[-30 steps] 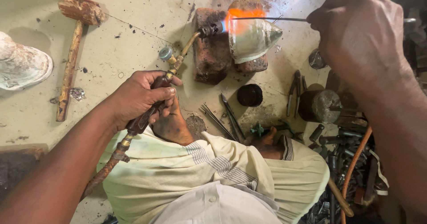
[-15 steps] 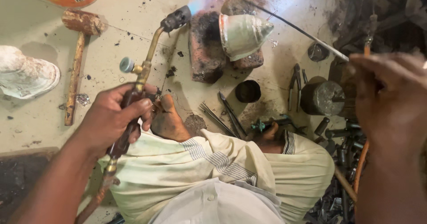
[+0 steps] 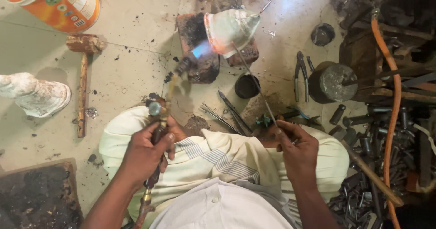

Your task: The person uses a blowtorch to heat a small metal object placed on bricks. They hold the torch in one hand and use a metal rod in the other to adjust the object's position while applying heat.

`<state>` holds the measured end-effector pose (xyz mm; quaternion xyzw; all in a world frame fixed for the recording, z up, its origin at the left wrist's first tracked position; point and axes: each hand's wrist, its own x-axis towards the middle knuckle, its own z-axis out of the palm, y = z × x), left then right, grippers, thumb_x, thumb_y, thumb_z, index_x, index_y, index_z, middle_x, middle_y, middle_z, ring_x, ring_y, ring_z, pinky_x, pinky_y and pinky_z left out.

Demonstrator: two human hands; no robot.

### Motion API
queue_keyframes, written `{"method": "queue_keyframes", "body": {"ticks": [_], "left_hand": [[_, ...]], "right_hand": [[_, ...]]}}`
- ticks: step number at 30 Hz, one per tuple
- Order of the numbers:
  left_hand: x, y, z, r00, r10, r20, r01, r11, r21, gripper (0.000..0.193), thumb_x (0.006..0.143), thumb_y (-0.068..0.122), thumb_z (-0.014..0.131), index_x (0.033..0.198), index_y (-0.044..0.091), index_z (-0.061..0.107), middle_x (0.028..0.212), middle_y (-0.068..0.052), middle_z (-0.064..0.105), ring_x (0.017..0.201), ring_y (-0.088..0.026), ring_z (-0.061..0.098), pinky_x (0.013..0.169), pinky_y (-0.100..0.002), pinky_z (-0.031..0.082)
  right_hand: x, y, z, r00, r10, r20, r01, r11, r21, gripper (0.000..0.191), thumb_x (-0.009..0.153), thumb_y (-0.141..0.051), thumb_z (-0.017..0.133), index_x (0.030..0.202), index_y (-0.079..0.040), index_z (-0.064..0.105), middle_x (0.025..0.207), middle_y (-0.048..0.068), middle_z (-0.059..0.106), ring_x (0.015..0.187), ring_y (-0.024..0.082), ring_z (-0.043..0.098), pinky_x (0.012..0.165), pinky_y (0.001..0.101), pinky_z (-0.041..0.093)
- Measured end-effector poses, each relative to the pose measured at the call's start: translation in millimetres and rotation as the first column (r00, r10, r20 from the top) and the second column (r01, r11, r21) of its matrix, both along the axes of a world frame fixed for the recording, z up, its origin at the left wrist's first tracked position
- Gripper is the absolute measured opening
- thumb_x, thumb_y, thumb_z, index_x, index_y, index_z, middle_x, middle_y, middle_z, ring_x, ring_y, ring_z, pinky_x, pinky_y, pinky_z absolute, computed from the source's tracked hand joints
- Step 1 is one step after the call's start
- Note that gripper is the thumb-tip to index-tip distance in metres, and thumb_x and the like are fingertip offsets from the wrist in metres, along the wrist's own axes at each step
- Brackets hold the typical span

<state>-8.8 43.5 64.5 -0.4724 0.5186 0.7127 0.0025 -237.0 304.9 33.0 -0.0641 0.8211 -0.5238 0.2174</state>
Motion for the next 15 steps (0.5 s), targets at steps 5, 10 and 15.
{"method": "queue_keyframes", "body": {"ticks": [5, 10, 15], "left_hand": [[-7.9, 14.2, 4.1, 1.000, -0.023, -0.008, 0.023, 0.999, -0.036, 0.027, 0.094, 0.013, 0.063, 0.120, 0.007, 0.067, 0.062, -0.008, 0.063, 0.038, -0.011, 0.048, 0.035, -0.027, 0.040], [-8.7, 25.8, -0.5, 0.989, 0.146, 0.003, -0.146, 0.987, -0.063, 0.031, 0.093, 0.012, 0.064, 0.123, 0.008, 0.068, 0.064, -0.008, 0.063, 0.041, -0.012, 0.050, 0.036, -0.026, 0.041], [-13.7, 28.9, -5.5, 0.938, 0.295, -0.183, -0.319, 0.940, -0.119, 0.032, 0.093, 0.008, 0.065, 0.124, 0.000, 0.063, 0.073, -0.007, 0.062, 0.057, -0.011, 0.059, 0.038, -0.025, 0.043]], "right_hand": [[-6.3, -6.4, -3.8, 0.998, 0.037, 0.051, -0.033, 0.997, -0.074, 0.024, 0.094, -0.005, 0.070, 0.117, 0.002, 0.075, 0.082, 0.005, 0.071, 0.064, 0.008, 0.057, 0.054, 0.0241, 0.048], [0.5, -11.7, -24.1, 0.955, 0.108, 0.277, -0.102, 0.994, -0.033, 0.027, 0.092, -0.008, 0.069, 0.116, 0.001, 0.075, 0.080, 0.005, 0.071, 0.065, 0.010, 0.060, 0.056, 0.0263, 0.051], [15.5, -37.7, -64.8, 0.888, 0.186, 0.421, -0.077, 0.962, -0.263, 0.032, 0.096, -0.007, 0.065, 0.126, 0.005, 0.068, 0.088, 0.009, 0.072, 0.072, 0.014, 0.064, 0.061, 0.0281, 0.055]]}}
